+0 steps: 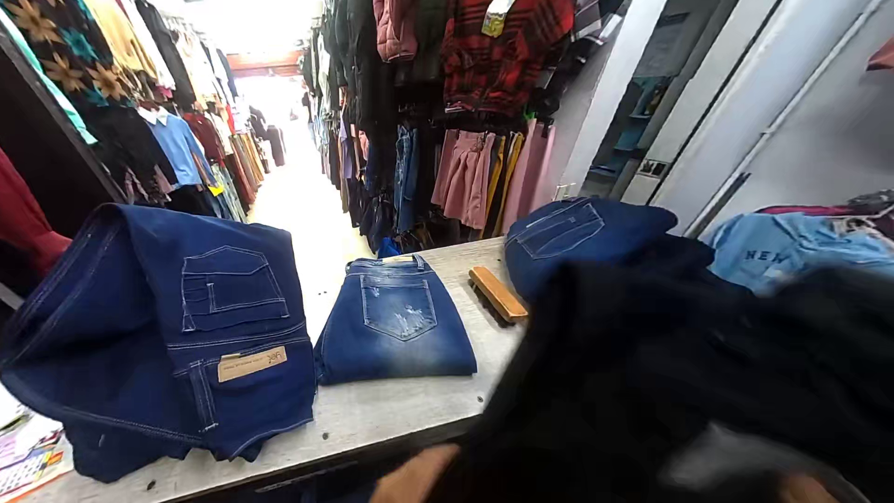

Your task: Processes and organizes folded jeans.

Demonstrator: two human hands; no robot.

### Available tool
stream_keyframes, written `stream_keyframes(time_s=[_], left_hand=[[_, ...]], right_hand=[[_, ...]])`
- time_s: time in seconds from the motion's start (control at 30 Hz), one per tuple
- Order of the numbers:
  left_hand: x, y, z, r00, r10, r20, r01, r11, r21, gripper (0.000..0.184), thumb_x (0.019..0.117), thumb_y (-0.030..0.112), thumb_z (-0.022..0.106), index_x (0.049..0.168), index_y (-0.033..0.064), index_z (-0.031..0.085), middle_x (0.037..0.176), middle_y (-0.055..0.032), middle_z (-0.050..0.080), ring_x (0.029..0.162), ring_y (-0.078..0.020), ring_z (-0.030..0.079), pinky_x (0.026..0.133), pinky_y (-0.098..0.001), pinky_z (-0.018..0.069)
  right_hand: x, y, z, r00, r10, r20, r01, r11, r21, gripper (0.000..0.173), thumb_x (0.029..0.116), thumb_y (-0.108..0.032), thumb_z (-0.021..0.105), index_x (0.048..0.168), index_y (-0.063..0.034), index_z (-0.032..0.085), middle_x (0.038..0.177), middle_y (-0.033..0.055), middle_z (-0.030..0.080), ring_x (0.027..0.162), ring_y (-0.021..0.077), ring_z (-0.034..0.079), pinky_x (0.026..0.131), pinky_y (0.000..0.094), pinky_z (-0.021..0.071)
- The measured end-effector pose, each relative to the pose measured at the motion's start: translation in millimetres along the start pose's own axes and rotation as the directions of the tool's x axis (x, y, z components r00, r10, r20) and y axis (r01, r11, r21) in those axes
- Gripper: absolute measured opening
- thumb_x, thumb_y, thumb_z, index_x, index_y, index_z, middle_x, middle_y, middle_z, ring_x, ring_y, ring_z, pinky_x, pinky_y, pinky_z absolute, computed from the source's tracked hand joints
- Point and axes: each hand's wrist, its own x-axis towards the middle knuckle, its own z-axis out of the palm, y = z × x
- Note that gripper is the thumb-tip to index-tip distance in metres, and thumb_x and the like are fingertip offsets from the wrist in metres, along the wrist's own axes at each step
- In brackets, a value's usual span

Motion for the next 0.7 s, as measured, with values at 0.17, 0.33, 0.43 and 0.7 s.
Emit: stream_keyframes(time_s=[0.17, 0.33, 0.43, 0.7], left_hand=[[32.2, -7.2, -52.4, 0.881, 0.048, -0.472, 0.004, 0.994, 0.108, 0.058, 0.1038, 0.024, 0.057, 0.142, -0.0139, 0.038, 0.132, -0.0152, 0.061, 0.08, -0.0018, 0.067, 0.059, -0.0206, 0.0575], [49.3, -59.8, -65.8, 0.944, -0.066, -0.324, 0.273, 0.709, 0.651, 0.06, 0.0928, 0.005, 0.066, 0.144, -0.0164, 0.044, 0.149, -0.0405, 0.041, 0.123, -0.0499, 0.06, 0.095, -0.0519, 0.056], [43.0, -88.3, -50.6, 0.944, -0.01, -0.329, 0.276, 0.568, 0.776, 0.067, 0.0823, 0.004, 0.077, 0.141, -0.0134, 0.051, 0.144, -0.038, 0.049, 0.105, -0.0491, 0.068, 0.082, -0.0516, 0.0592], [45.0, -96.3, -57.5, 0.95, 0.053, -0.307, 0.197, 0.66, 0.725, 0.048, 0.0849, 0.0, 0.071, 0.129, -0.0158, 0.06, 0.13, -0.0422, 0.056, 0.098, -0.0509, 0.069, 0.085, -0.0489, 0.0581]], right_hand=[[120.7, -11.6, 120.1, 0.958, 0.193, 0.214, -0.194, 0.981, -0.017, 0.017, 0.0985, -0.028, 0.063, 0.109, -0.0168, 0.067, 0.085, -0.0101, 0.073, 0.073, -0.0013, 0.069, 0.065, 0.0228, 0.061], [157.2, 76.0, 216.7, 0.67, 0.419, 0.613, -0.354, 0.906, -0.232, 0.055, 0.1005, -0.032, 0.063, 0.146, -0.005, 0.045, 0.115, 0.0137, 0.069, 0.099, 0.0204, 0.07, 0.09, 0.0435, 0.0583], [116.9, 150.0, 213.4, 0.713, 0.462, 0.527, -0.332, 0.885, -0.327, 0.067, 0.0941, -0.036, 0.072, 0.148, -0.0074, 0.046, 0.134, 0.0183, 0.062, 0.119, 0.029, 0.063, 0.101, 0.0524, 0.0515], [61.0, 147.1, 171.2, 0.822, 0.26, 0.506, -0.265, 0.962, -0.065, 0.03, 0.0905, -0.025, 0.068, 0.114, -0.0075, 0.063, 0.095, -0.0008, 0.07, 0.086, 0.0075, 0.067, 0.077, 0.0259, 0.0565]])
